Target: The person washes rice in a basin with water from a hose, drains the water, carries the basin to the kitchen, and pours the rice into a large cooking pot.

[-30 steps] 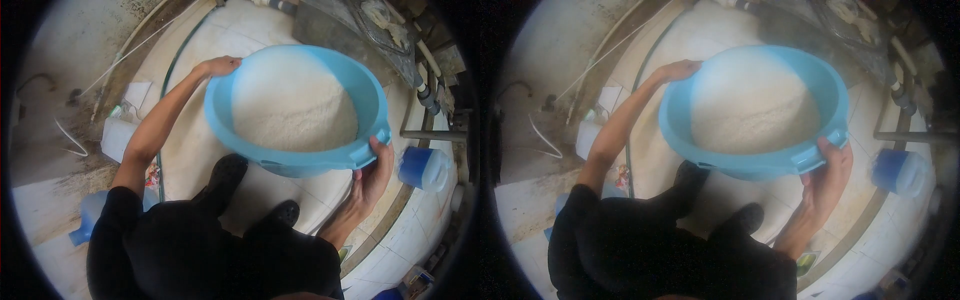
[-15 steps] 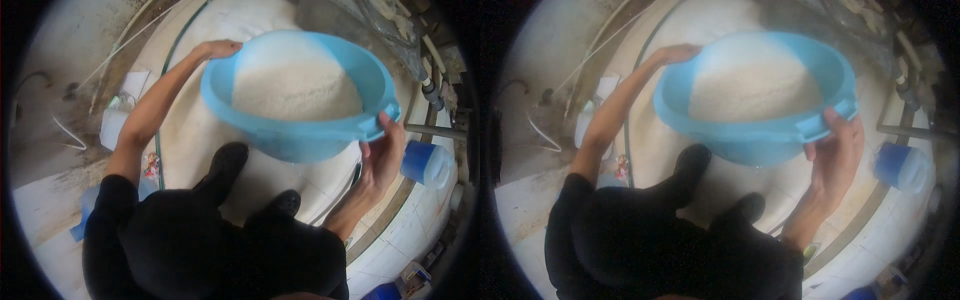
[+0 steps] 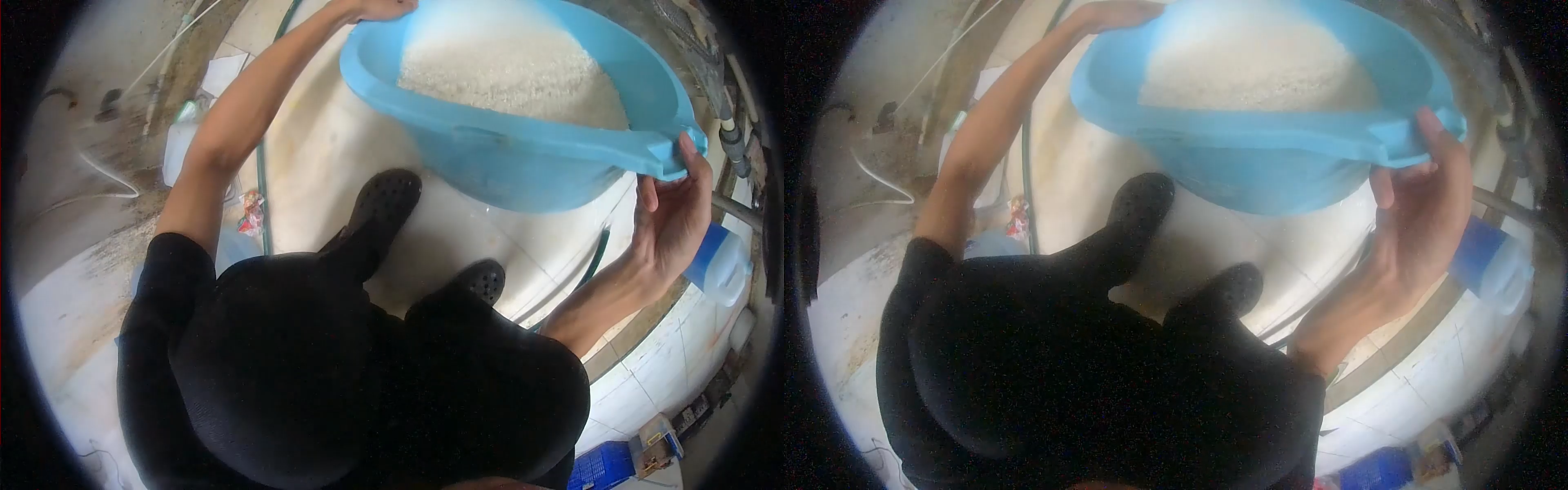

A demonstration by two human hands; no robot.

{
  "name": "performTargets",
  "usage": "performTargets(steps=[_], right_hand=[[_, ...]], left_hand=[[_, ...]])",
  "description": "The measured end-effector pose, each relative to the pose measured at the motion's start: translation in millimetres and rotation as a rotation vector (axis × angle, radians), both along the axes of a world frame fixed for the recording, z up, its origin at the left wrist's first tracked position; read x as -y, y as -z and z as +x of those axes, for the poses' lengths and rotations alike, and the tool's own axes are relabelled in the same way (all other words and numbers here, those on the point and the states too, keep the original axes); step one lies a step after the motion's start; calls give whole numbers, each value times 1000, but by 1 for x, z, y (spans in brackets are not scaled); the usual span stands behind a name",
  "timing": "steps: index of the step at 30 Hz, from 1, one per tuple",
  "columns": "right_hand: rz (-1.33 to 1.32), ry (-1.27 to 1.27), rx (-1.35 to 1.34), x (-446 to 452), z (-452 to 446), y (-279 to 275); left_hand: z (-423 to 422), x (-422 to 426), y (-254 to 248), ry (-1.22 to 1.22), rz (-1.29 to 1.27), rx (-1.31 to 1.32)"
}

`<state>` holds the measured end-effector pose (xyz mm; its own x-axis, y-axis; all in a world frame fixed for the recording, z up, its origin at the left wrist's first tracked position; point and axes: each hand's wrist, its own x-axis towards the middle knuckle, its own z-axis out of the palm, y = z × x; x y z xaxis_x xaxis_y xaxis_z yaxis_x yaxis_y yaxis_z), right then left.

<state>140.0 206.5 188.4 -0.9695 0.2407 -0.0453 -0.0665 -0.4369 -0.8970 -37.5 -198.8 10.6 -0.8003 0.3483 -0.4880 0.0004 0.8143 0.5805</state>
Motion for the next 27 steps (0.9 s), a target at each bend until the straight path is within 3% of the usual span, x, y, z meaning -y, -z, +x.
performTargets(steps=[27], right_hand=[[-4,42,41,8,7,-5]], left_hand=[[0,-4,3,-49,-6,-27]])
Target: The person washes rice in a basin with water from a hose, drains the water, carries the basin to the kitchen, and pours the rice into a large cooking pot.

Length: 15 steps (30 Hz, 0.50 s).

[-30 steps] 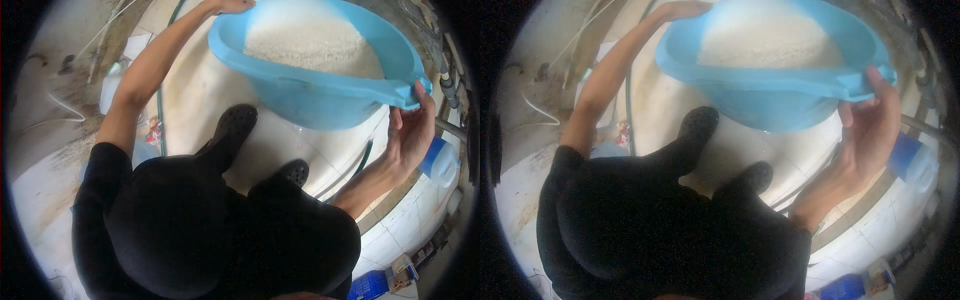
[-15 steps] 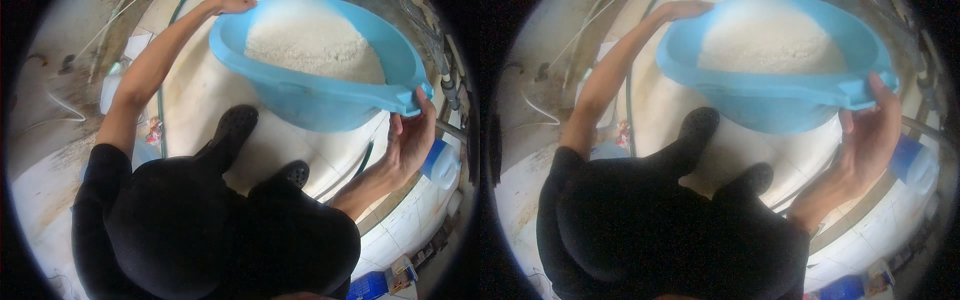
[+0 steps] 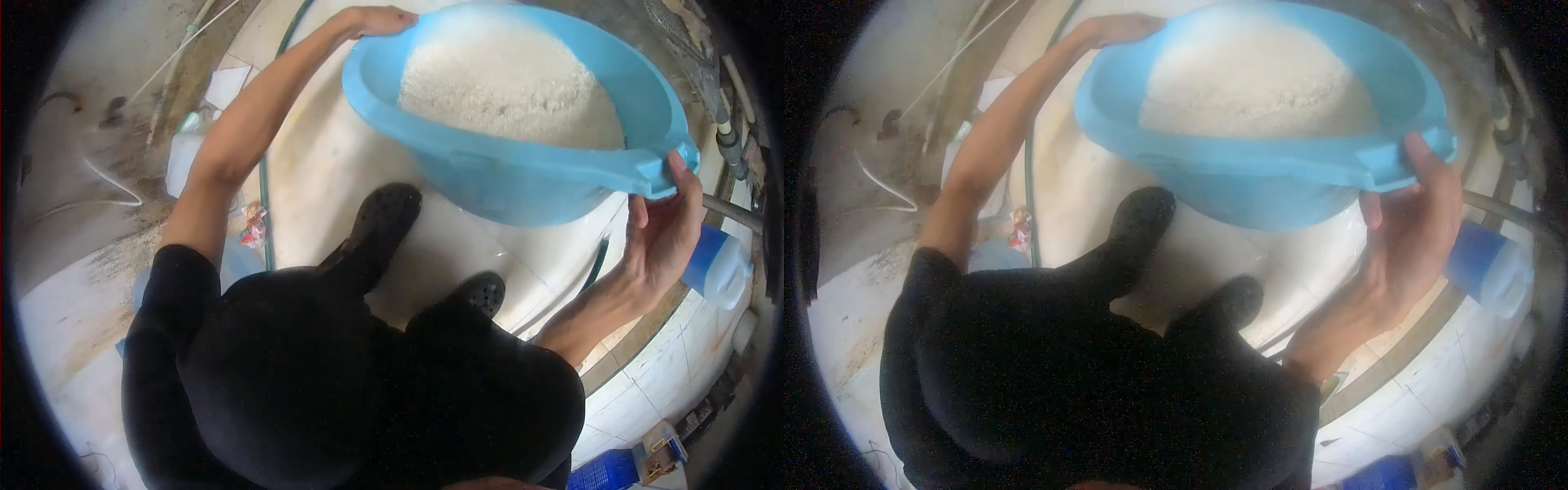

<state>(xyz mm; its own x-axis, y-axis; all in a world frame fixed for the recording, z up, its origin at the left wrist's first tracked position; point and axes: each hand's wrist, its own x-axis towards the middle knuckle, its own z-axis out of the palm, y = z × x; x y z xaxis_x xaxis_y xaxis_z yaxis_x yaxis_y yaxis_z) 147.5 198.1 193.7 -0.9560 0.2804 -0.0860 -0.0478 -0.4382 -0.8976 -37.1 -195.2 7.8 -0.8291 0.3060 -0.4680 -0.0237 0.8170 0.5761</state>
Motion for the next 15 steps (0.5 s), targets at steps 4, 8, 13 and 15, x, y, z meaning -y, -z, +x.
performTargets(steps=[4,8,13,15], right_hand=[[63,-25,24,1,2,-3],[43,-49,48,5,3,-9],[57,-44,35,4,3,-5],[51,-21,43,5,3,-5]], left_hand=[[11,-15,-25,-44,-48,41],[20,-25,-46,-63,-37,77],[6,-12,-23,-35,9,73],[-3,-4,-9,14,51,110]])
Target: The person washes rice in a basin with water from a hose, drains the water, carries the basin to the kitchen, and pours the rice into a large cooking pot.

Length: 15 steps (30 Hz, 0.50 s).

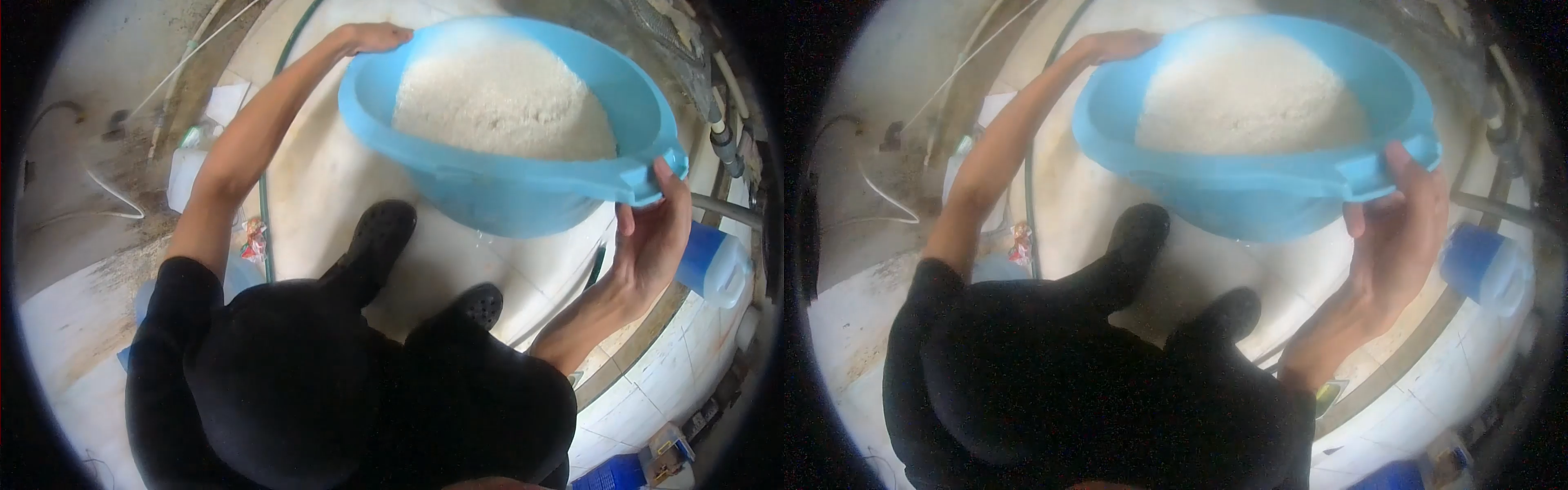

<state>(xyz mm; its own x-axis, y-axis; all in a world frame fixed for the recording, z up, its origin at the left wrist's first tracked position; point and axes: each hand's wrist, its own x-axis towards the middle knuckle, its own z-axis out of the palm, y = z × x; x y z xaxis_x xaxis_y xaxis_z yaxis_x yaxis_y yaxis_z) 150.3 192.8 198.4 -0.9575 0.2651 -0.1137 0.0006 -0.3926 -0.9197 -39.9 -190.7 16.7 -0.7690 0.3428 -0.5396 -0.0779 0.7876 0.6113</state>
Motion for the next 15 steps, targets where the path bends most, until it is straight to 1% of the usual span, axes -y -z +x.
performTargets(steps=[1,2,4,7,11,13,14,15], right_hand=[[-7,22,-6,0,1,0],[-4,20,0,0,2,1],[-12,2,-11,0,3,1],[2,64,-4,9,3,-5],[1,67,23,9,3,-5],[6,28,10,9,3,-5],[5,32,-1,9,3,-7],[7,-14,-9,10,5,-8]], left_hand=[[-2,1,0,-62,12,71],[0,0,3,-63,16,77],[1,-2,2,-22,-61,-40],[6,-8,-11,-67,-55,8],[5,-6,-7,-75,-52,7],[10,-9,-17,-52,15,50],[8,-7,-12,-48,15,39],[5,0,5,-2,58,41]])
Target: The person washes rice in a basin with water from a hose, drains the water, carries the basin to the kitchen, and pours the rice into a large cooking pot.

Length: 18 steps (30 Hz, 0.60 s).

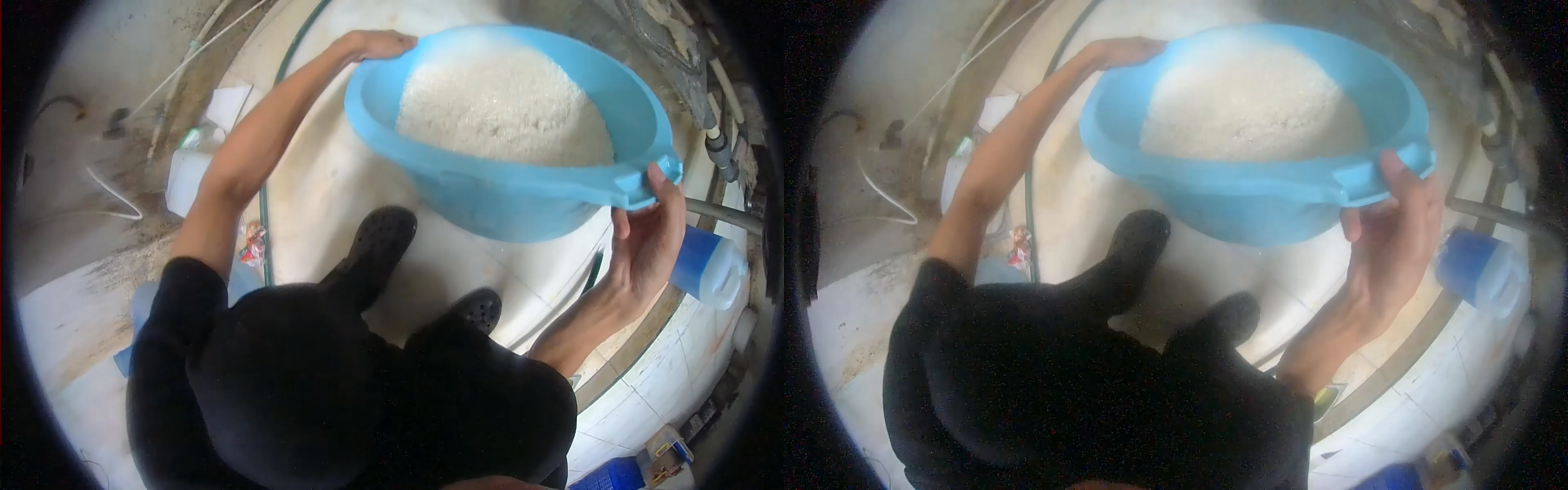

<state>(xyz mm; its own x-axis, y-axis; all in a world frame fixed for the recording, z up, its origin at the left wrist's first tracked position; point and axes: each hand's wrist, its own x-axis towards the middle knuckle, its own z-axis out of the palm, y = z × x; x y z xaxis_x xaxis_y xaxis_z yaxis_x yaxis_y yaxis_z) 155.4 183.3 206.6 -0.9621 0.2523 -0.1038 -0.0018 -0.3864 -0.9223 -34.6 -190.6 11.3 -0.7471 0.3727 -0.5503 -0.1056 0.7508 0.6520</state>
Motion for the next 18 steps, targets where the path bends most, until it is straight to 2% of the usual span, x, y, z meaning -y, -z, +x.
performTargets(steps=[2,4,5,7,8,11,14,18], right_hand=[[-20,-34,-50,1,-1,-3],[7,-58,-8,3,-1,-5],[1,-56,-25,5,-2,-6],[-4,-59,-4,8,-2,-8],[-2,-55,-11,6,-3,-6],[2,-93,4,3,-5,-3],[4,-86,-2,3,-8,-4],[-16,-113,-12,2,-11,-2]], left_hand=[[-11,1,-6,60,19,-40],[7,-12,-19,13,-222,-159],[3,-9,-19,13,-229,-176],[-2,-3,-4,-22,-83,-61],[-6,0,1,-10,-85,-57],[8,-13,-34,-55,-95,15],[9,-20,-43,-40,-102,47],[-4,-7,-19,-13,-110,61]])
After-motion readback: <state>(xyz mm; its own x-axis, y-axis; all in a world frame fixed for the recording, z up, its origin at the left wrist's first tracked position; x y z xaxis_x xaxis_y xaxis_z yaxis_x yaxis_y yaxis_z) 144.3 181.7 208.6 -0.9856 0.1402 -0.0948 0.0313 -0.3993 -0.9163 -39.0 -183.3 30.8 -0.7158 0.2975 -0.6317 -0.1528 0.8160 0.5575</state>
